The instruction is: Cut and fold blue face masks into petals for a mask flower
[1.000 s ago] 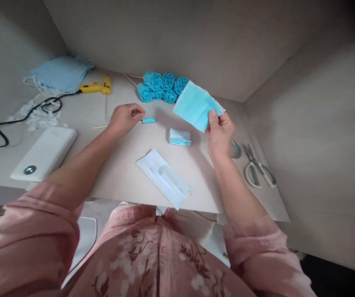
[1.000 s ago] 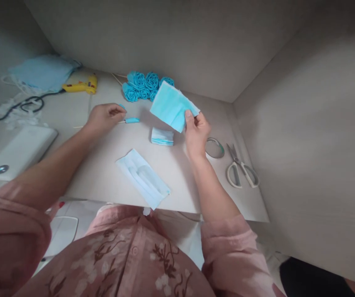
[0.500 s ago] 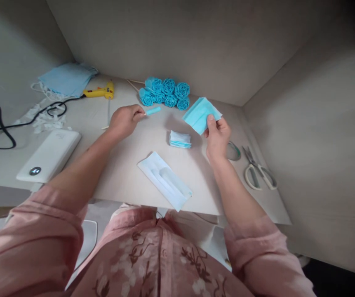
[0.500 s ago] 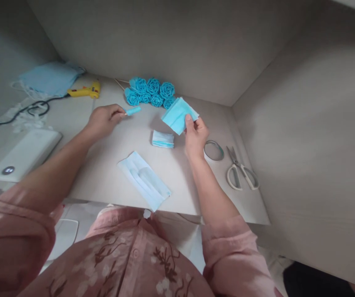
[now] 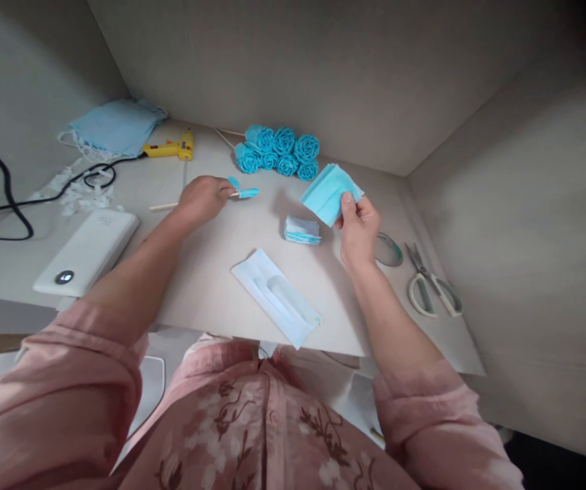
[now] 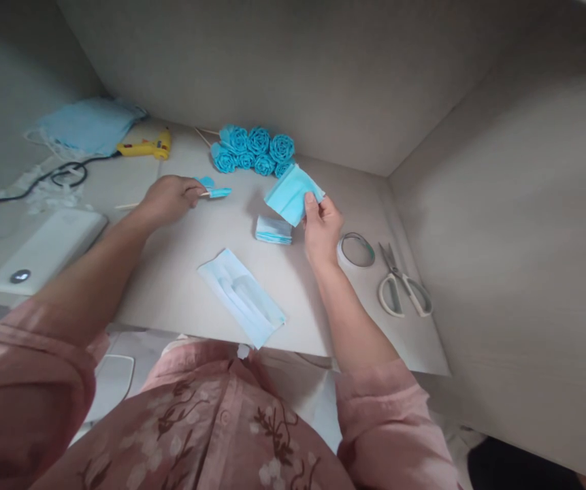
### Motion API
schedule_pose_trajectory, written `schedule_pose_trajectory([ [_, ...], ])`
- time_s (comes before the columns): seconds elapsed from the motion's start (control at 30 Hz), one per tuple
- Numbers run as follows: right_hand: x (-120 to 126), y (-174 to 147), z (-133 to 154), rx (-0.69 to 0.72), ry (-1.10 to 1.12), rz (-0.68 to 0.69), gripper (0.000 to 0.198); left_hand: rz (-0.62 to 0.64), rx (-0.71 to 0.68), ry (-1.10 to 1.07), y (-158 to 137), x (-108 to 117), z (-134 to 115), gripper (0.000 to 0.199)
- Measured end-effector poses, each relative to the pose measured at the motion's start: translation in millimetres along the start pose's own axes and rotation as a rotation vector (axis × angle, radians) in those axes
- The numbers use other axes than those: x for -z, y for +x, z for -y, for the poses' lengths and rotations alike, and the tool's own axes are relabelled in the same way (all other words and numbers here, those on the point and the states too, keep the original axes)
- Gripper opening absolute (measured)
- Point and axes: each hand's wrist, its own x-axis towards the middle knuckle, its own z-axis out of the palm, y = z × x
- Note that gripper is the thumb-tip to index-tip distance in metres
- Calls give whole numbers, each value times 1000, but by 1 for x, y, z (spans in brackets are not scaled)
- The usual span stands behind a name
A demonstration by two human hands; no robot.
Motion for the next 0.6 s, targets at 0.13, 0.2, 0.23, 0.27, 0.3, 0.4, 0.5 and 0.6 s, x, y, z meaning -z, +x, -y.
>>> schedule_pose_trajectory([
  [0.13,-2,-2,-1,9,-4,10,53,37,17,50,-1,3,-4,27],
  [0.2,-2,-1,-2,18,-1,13,54,65,4,72,-1,4,-3,30],
  [0.23,-2,-1,-3,23,5,15,54,88,-3,81,0,5,-1,31],
  [0.27,-2,-1,-4,26,12,19,54,113,-9,89,1,4,2,31],
  [0.3,-2,-1,-5,30,16,26,53,130,-18,101,2,4,6,31],
  [0.4,-1,-4,-4,55,22,89,49,37,-101,127,7,-1,14,33],
  [0.5,-1,-12,4,88,16,225,44,-173,-254,-71,5,-5,7,44],
  [0.6,-3,-22,17,123,-26,373,45,-127,-328,-485,-7,-9,-16,61],
])
